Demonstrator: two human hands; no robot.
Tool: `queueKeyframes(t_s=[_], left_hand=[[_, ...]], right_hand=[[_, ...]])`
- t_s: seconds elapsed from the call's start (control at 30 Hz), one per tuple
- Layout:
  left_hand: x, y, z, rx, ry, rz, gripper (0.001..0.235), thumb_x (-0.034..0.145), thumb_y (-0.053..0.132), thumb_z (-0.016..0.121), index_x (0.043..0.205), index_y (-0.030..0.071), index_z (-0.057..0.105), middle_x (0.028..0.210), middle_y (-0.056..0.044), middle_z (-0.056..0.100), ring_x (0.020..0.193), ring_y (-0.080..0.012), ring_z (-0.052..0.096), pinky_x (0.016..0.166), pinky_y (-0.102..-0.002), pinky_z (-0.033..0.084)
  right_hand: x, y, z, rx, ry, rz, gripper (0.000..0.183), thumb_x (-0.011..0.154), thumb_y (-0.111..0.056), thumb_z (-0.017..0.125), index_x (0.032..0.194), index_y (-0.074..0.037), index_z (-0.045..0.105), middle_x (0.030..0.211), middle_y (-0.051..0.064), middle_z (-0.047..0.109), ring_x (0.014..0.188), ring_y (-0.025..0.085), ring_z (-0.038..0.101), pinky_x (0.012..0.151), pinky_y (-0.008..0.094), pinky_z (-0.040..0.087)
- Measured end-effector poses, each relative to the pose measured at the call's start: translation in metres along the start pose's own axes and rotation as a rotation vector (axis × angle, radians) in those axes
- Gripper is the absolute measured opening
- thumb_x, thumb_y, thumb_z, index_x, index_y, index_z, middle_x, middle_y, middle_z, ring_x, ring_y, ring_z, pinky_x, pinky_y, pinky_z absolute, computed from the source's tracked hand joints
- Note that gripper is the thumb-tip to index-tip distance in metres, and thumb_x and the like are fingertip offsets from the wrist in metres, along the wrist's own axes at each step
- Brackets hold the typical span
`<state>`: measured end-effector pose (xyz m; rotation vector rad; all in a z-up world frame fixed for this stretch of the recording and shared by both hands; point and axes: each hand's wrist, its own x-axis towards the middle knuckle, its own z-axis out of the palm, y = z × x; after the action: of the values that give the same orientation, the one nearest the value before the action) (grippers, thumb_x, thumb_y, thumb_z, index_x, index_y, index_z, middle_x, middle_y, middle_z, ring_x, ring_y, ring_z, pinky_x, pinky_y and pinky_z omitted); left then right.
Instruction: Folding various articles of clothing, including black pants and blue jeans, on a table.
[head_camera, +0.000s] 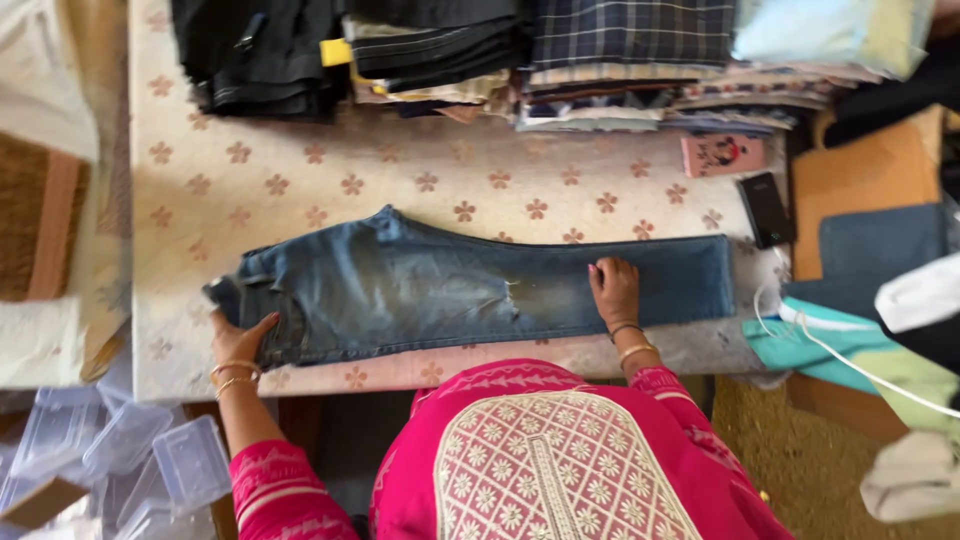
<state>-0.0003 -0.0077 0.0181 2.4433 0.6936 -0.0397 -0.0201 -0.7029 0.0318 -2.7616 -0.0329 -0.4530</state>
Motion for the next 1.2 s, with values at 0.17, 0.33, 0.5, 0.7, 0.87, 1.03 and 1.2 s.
queueKeyframes(t_s=[0.17, 0.33, 0.5, 0.7, 0.87, 1.03, 1.2], left_hand=[[0.003, -0.003, 0.001, -0.091, -0.165, -0.218, 0.096, 0.060, 0.047, 0.092, 0.131, -0.004, 0.053, 0.121, -0.031, 0.068, 0.109, -0.0473, 0.068, 0.093, -0.052, 0.055], [-0.008, 0.004, 0.002, 0.050, -0.064, -0.098, 0.085, 0.070, 0.043, 0.091, 0.133, -0.001, 0.054, 0.120, -0.036, 0.066, 0.111, -0.0539, 0.063, 0.095, -0.057, 0.051], [-0.013, 0.033, -0.021, 0.293, -0.002, -0.019, 0.073, 0.082, 0.026, 0.086, 0.139, 0.006, 0.045, 0.108, -0.041, 0.064, 0.102, -0.0586, 0.061, 0.087, -0.061, 0.049], [-0.005, 0.020, -0.015, 0.262, 0.179, 0.126, 0.051, 0.095, 0.016, 0.077, 0.132, 0.003, 0.044, 0.126, -0.030, 0.064, 0.118, -0.0519, 0.063, 0.095, -0.057, 0.048], [0.000, 0.027, 0.037, 0.593, 0.245, 0.065, 0.082, 0.092, 0.028, 0.076, 0.158, 0.005, 0.033, 0.160, -0.027, 0.034, 0.149, -0.0493, 0.030, 0.114, -0.066, 0.029], [-0.080, 0.156, 0.088, 0.513, 0.146, 0.289, 0.091, 0.104, 0.054, 0.055, 0.168, 0.003, 0.016, 0.169, -0.034, 0.008, 0.157, -0.0508, 0.002, 0.122, -0.070, 0.002], [-0.171, 0.237, 0.156, 0.542, -0.248, 0.693, 0.079, 0.100, 0.058, 0.043, 0.163, 0.017, 0.017, 0.172, -0.013, 0.003, 0.157, -0.0321, -0.005, 0.122, -0.062, -0.007]], right_hand=[[0.001, -0.003, -0.004, 0.021, 0.017, 0.035, 0.018, 0.096, -0.023, 0.069, 0.091, -0.011, 0.056, 0.085, 0.011, 0.061, 0.083, 0.034, 0.058, 0.079, 0.049, 0.043], [-0.003, 0.002, -0.008, 0.074, 0.021, 0.036, 0.018, 0.096, -0.022, 0.069, 0.092, -0.011, 0.056, 0.085, 0.009, 0.060, 0.087, 0.032, 0.059, 0.082, 0.048, 0.043], [-0.011, 0.017, -0.046, 0.099, 0.037, 0.222, 0.020, 0.090, -0.015, 0.073, 0.106, -0.013, 0.062, 0.103, 0.012, 0.058, 0.101, 0.032, 0.055, 0.091, 0.048, 0.042], [-0.054, 0.129, -0.057, -0.225, 0.265, 0.515, 0.058, 0.087, -0.015, 0.082, 0.139, -0.014, 0.054, 0.134, 0.023, 0.053, 0.129, 0.043, 0.047, 0.106, 0.053, 0.035], [-0.073, 0.200, -0.054, -0.141, 0.137, 0.563, 0.079, 0.081, -0.025, 0.086, 0.148, -0.010, 0.047, 0.135, 0.024, 0.053, 0.129, 0.046, 0.046, 0.107, 0.057, 0.034], [-0.073, 0.229, -0.043, 0.033, 0.169, 0.419, 0.079, 0.085, -0.034, 0.087, 0.147, -0.003, 0.048, 0.136, 0.025, 0.056, 0.125, 0.046, 0.053, 0.107, 0.050, 0.042], [-0.067, 0.224, -0.050, 0.074, 0.009, 0.643, 0.048, 0.088, -0.034, 0.085, 0.121, -0.004, 0.065, 0.120, 0.021, 0.058, 0.112, 0.039, 0.058, 0.100, 0.047, 0.047]])
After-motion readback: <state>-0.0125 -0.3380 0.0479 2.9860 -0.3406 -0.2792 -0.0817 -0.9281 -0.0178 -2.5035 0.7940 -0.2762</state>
